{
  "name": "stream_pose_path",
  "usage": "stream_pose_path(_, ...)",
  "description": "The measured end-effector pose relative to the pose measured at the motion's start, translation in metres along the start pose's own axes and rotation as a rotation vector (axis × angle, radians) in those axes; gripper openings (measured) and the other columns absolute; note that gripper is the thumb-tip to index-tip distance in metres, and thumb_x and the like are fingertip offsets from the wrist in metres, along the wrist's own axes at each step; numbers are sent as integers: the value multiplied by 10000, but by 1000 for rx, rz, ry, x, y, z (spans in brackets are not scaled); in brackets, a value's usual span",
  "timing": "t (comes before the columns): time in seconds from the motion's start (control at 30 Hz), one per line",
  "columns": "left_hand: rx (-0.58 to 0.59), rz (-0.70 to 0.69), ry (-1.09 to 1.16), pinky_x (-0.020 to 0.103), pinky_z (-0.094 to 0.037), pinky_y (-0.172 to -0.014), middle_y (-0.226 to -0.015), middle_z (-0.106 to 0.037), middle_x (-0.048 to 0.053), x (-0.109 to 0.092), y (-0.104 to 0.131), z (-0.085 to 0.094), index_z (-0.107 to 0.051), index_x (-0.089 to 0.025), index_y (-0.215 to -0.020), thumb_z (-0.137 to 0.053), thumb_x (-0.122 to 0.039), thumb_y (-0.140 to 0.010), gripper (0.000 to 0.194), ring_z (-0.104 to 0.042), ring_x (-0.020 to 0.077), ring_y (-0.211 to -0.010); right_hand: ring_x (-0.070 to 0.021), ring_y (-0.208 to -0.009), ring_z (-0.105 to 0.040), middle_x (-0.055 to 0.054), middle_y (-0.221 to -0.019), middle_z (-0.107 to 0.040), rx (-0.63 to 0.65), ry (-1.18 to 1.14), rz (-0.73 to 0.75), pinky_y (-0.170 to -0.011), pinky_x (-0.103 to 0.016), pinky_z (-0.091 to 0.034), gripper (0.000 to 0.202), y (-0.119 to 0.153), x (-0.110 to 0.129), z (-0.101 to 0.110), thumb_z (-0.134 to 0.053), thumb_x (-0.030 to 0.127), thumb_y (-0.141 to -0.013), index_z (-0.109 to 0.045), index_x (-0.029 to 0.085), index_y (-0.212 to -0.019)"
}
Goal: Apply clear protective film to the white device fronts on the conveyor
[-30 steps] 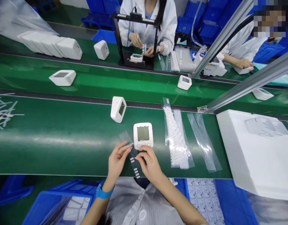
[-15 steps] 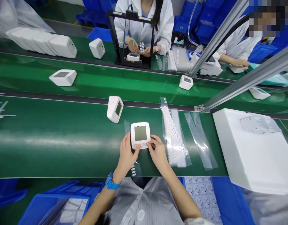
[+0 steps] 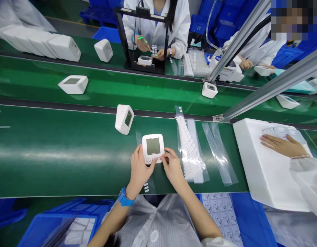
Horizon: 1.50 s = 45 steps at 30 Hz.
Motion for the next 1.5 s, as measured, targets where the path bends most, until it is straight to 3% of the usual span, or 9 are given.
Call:
stream_pose_path(0.57, -12, 1, -1, 543, -433, -994, -1435, -431, 242, -2, -2, 1, -280, -110, -1489, -646, -413, -851, 795, -457, 396, -1286, -249, -1024, -680, -129, -1241, -609, -42, -24, 27, -835, -412, -612, 182, 3, -1, 0, -550, 319, -905, -660, 210, -810)
stream_pose_path(1.5, 30, -9, 50, 558, -405, -1022, -1461, -402, 222, 3, -2, -1, -274, -132, -1489, -584, -380, -892, 718, -426, 388, -1309, -261, -1056, -663, -125, -1233, -612, -55, -35, -3, -866, -436, -604, 177, 4, -5, -2, -569, 331, -902, -666, 217, -808)
Point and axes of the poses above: each hand's wrist, its own y-axis away from the middle knuckle, its own z-axis out of the back of the hand, x = y × z, the point moved 4 cm from there along -y, towards the middle knuckle
